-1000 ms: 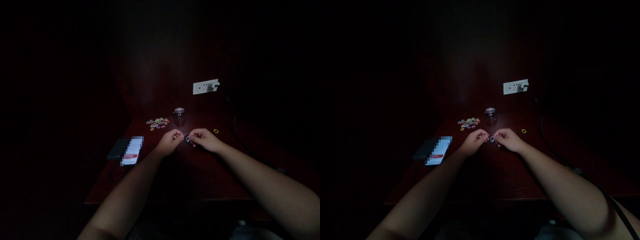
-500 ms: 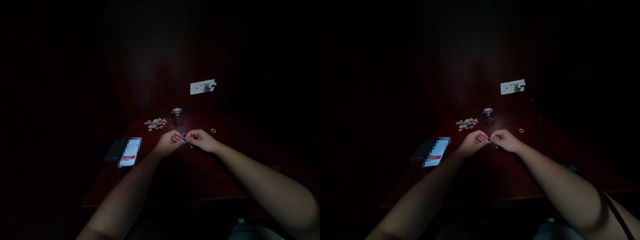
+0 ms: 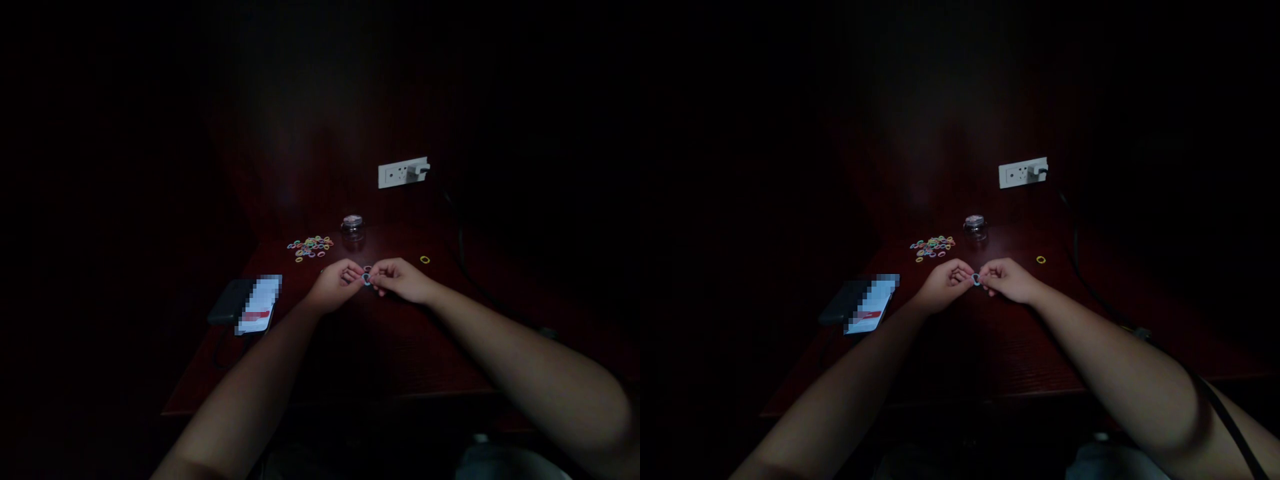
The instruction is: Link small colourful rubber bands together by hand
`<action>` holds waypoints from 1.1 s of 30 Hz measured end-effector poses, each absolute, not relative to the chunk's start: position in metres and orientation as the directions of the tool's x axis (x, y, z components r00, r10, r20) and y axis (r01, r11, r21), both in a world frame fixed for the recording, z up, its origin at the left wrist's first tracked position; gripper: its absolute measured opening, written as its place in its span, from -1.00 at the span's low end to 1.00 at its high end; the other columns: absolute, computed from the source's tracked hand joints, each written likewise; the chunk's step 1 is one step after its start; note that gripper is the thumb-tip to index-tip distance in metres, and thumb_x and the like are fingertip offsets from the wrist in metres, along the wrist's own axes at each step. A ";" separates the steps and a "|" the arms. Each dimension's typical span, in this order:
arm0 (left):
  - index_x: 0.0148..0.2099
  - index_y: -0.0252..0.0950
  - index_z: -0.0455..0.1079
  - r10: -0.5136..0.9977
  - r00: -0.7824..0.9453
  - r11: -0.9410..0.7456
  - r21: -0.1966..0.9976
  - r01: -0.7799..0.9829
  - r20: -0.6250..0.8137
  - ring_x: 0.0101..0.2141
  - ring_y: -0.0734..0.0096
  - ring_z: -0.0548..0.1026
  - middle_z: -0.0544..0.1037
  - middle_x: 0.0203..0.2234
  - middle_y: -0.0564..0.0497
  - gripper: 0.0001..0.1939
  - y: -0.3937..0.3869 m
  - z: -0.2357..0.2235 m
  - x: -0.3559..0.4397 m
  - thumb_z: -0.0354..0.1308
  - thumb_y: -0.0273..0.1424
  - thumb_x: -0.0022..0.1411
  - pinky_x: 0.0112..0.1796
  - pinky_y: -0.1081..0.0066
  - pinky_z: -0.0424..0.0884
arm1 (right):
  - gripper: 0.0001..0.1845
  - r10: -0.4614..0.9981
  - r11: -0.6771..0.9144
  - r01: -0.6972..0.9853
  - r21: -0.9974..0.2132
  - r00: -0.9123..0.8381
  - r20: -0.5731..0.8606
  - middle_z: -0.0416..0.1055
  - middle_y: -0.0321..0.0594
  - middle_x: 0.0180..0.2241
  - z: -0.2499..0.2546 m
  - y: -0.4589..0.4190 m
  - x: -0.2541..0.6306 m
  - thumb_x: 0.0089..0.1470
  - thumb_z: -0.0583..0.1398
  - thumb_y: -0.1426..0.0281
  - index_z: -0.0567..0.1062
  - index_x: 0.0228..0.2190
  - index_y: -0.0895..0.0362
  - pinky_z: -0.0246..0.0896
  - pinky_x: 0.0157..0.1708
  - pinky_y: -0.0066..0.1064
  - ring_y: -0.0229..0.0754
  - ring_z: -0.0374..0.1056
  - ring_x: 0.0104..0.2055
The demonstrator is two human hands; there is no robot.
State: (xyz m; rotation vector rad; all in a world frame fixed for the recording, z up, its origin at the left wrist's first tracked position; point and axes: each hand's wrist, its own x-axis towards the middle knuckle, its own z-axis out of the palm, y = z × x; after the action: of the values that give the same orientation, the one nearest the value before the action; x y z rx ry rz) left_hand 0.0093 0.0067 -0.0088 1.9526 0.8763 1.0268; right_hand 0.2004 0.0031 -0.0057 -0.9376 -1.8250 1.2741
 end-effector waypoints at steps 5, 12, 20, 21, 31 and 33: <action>-0.21 -0.39 0.34 0.816 0.470 -0.457 0.873 0.170 0.336 -0.43 0.58 0.39 0.44 -0.43 0.00 -0.77 0.004 -0.006 0.010 0.21 -0.41 0.07 -0.38 0.55 0.33 | -0.69 0.874 0.254 0.167 -0.953 -0.462 0.152 0.31 -0.35 -0.61 -0.007 0.004 0.200 -0.12 0.27 0.20 0.42 -0.49 0.22 0.23 -0.55 -0.49 -0.38 0.22 -0.60; -0.24 -0.38 0.31 0.809 0.501 -0.420 0.898 0.128 0.307 -0.45 0.61 0.36 0.41 -0.44 0.02 -0.78 0.002 -0.004 0.010 0.20 -0.39 0.07 -0.43 0.58 0.28 | -0.67 0.883 0.243 0.157 -0.957 -0.444 0.151 0.28 -0.37 -0.63 -0.006 0.003 0.199 -0.20 0.32 0.21 0.41 -0.51 0.21 0.24 -0.56 -0.51 -0.40 0.19 -0.59; -0.28 -0.38 0.30 0.823 0.493 -0.402 0.903 0.151 0.283 -0.47 0.61 0.33 0.38 -0.48 0.05 -0.77 -0.002 0.001 0.011 0.22 -0.38 0.04 -0.44 0.57 0.27 | -0.67 0.871 0.232 0.142 -0.962 -0.471 0.140 0.31 -0.35 -0.60 -0.007 0.003 0.200 -0.17 0.30 0.19 0.42 -0.50 0.21 0.26 -0.54 -0.49 -0.39 0.23 -0.58; -0.28 -0.38 0.30 0.822 0.494 -0.403 0.903 0.151 0.284 -0.47 0.61 0.34 0.38 -0.48 0.05 -0.78 -0.002 0.001 0.011 0.22 -0.39 0.04 -0.44 0.57 0.27 | -0.67 0.871 0.234 0.144 -0.961 -0.470 0.141 0.32 -0.35 -0.60 -0.007 0.003 0.200 -0.17 0.30 0.19 0.42 -0.50 0.21 0.26 -0.54 -0.50 -0.39 0.23 -0.58; -0.26 -0.40 0.31 0.830 0.480 -0.408 0.895 0.178 0.283 -0.46 0.61 0.35 0.40 -0.46 0.03 -0.82 0.001 -0.002 0.010 0.17 -0.50 0.03 -0.42 0.56 0.28 | -0.67 0.885 0.234 0.163 -0.958 -0.444 0.141 0.30 -0.37 -0.64 0.000 0.000 0.199 -0.20 0.32 0.20 0.41 -0.53 0.20 0.22 -0.55 -0.50 -0.39 0.20 -0.61; -0.26 -0.40 0.32 0.825 0.484 -0.425 0.885 0.190 0.292 -0.46 0.60 0.35 0.41 -0.45 0.02 -0.83 0.000 -0.002 0.009 0.17 -0.48 0.05 -0.42 0.56 0.29 | -0.67 0.883 0.244 0.172 -0.955 -0.446 0.145 0.29 -0.38 -0.65 -0.001 0.001 0.200 -0.19 0.31 0.19 0.41 -0.53 0.20 0.20 -0.56 -0.50 -0.39 0.20 -0.61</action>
State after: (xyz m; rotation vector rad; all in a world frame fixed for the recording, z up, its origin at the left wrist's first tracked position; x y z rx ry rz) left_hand 0.0093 0.0002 -0.0018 1.8908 0.8452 0.9546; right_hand 0.1997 0.0005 -0.0010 -0.9704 -1.7946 1.2472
